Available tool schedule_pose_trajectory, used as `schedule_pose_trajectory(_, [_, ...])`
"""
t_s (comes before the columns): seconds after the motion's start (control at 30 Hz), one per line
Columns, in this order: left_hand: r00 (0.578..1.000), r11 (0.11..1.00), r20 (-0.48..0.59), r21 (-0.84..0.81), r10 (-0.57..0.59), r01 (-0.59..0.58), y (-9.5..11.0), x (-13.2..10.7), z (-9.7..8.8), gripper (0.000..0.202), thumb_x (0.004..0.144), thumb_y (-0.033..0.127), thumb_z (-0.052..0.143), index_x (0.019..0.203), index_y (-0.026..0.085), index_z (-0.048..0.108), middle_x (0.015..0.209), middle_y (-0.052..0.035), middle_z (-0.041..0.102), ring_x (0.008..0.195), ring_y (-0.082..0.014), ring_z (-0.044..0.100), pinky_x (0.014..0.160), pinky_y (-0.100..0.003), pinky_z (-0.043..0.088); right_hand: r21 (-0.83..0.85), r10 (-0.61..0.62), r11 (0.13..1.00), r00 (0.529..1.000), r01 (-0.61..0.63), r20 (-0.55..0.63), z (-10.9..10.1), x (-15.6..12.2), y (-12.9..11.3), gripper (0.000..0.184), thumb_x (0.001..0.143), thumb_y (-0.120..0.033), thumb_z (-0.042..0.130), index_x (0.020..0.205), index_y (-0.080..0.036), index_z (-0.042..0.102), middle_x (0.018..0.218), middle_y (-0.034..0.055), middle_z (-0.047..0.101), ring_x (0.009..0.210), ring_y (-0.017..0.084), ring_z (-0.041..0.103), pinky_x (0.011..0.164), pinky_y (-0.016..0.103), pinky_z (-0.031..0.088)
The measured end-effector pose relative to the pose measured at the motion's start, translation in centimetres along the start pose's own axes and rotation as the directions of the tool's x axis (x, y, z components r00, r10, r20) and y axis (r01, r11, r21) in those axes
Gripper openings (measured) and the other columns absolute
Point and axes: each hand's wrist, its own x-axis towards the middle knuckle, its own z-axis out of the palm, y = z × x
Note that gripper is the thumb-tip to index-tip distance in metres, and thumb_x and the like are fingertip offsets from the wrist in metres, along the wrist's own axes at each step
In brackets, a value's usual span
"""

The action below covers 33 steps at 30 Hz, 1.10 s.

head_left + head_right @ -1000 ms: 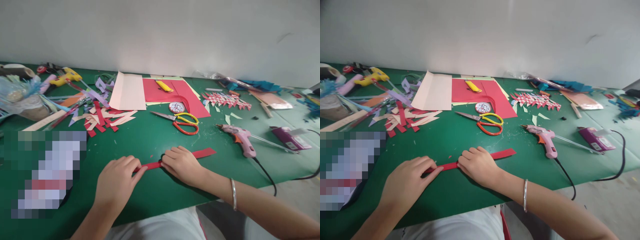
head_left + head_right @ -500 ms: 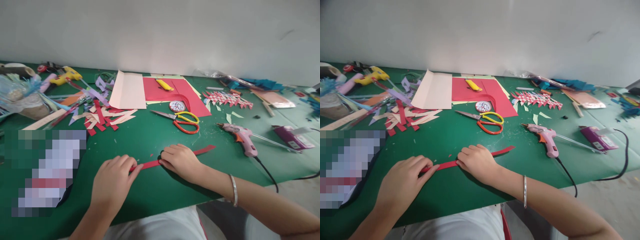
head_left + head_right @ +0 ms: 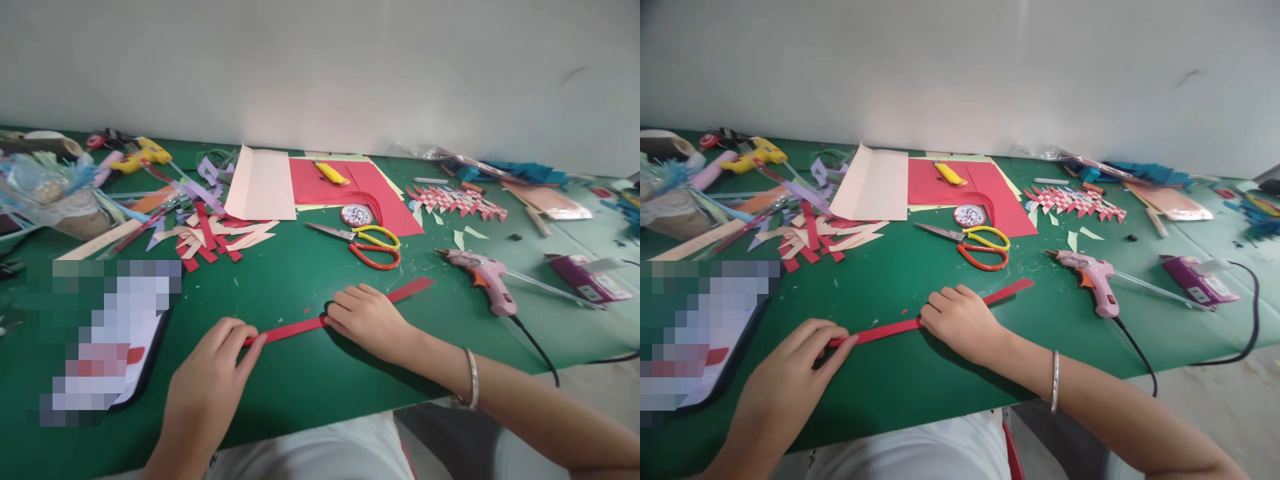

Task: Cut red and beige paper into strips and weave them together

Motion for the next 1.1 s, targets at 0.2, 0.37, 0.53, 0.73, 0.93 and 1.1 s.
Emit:
schedule_pose_trajectory(0.2, [0.999, 0.991, 0.001, -0.133, -0.033, 0.033, 0.8, 0.5, 0.3, 0.024, 0.087, 0.033, 0.042, 0.074, 0.02, 0.058, 0.076, 0.0009, 0.061, 0.068, -0.0106, 0.058, 0.054, -0.019, 0.039, 0.028, -0.059, 0.998, 0.998, 0.06, -0.024, -0.6, 0.6, -0.8, 0.017, 0.09, -0.02, 0.041, 0.086, -0.016, 0.057, 0.073, 0.002, 0.054, 0.071, 0.015, 0.043, 0.079, 0.031, 0.027])
schedule_pose_trajectory(0.37, [0.999, 0.985, -0.023, -0.172, -0.03, 0.026, 0.6, 0.0, 0.4, 0.022, 0.085, 0.033, 0.046, 0.073, 0.019, 0.058, 0.077, 0.0, 0.06, 0.071, -0.0117, 0.057, 0.059, -0.02, 0.04, 0.149, -0.09, 0.984, 0.995, 0.096, -0.051, 0.4, 1.2, -2.3, 0.016, 0.09, -0.019, 0.04, 0.086, -0.016, 0.056, 0.077, 0.0016, 0.055, 0.071, 0.015, 0.041, 0.066, 0.028, 0.027])
schedule_pose_trajectory(0.53, [0.999, 0.98, 0.018, -0.195, -0.041, 0.043, 0.3, -0.2, 0.2, 0.022, 0.085, 0.034, 0.046, 0.073, 0.021, 0.06, 0.08, 0.001, 0.061, 0.073, -0.0119, 0.056, 0.062, -0.021, 0.04, 0.194, -0.067, 0.979, 0.998, 0.067, -0.011, 0.7, 1.8, -2.3, 0.019, 0.091, -0.021, 0.04, 0.081, -0.017, 0.056, 0.075, 0.0009, 0.055, 0.069, 0.014, 0.041, 0.061, 0.028, 0.024])
schedule_pose_trajectory(0.73, [0.986, 0.975, 0.068, -0.155, -0.15, 0.159, 0.6, 0.3, 0.1, 0.03, 0.083, 0.037, 0.046, 0.06, 0.019, 0.054, 0.073, 0.0013, 0.059, 0.066, -0.0105, 0.054, 0.053, -0.02, 0.036, 0.238, -0.014, 0.971, 0.996, -0.007, 0.083, 0.7, 2.5, -1.9, 0.025, 0.092, -0.03, 0.038, 0.078, -0.017, 0.055, 0.075, 0.001, 0.057, 0.069, 0.013, 0.043, 0.06, 0.028, 0.023])
schedule_pose_trajectory(0.93, [0.979, 0.977, 0.102, -0.101, -0.177, 0.188, 0.8, 0.6, 0.2, 0.026, 0.081, 0.033, 0.046, 0.06, 0.019, 0.051, 0.077, 0.0015, 0.058, 0.054, -0.0073, 0.05, 0.044, -0.018, 0.032, 0.222, -0.016, 0.975, 0.987, -0.02, 0.16, 0.2, 3.1, -1.8, 0.025, 0.091, -0.032, 0.041, 0.076, -0.017, 0.054, 0.073, 0.0007, 0.056, 0.067, 0.012, 0.044, 0.059, 0.028, 0.022])
schedule_pose_trajectory(1.1, [0.982, 0.974, 0.109, -0.146, -0.157, 0.172, 0.4, 0.7, 0.2, 0.024, 0.08, 0.034, 0.048, 0.063, 0.019, 0.055, 0.083, -0.0003, 0.058, 0.053, -0.0071, 0.051, 0.046, -0.019, 0.037, 0.204, -0.042, 0.979, 0.987, 0.009, 0.157, 0.0, 3.2, -1.7, 0.024, 0.09, -0.032, 0.042, 0.076, -0.018, 0.054, 0.072, 0.0006, 0.055, 0.067, 0.012, 0.044, 0.057, 0.028, 0.021])
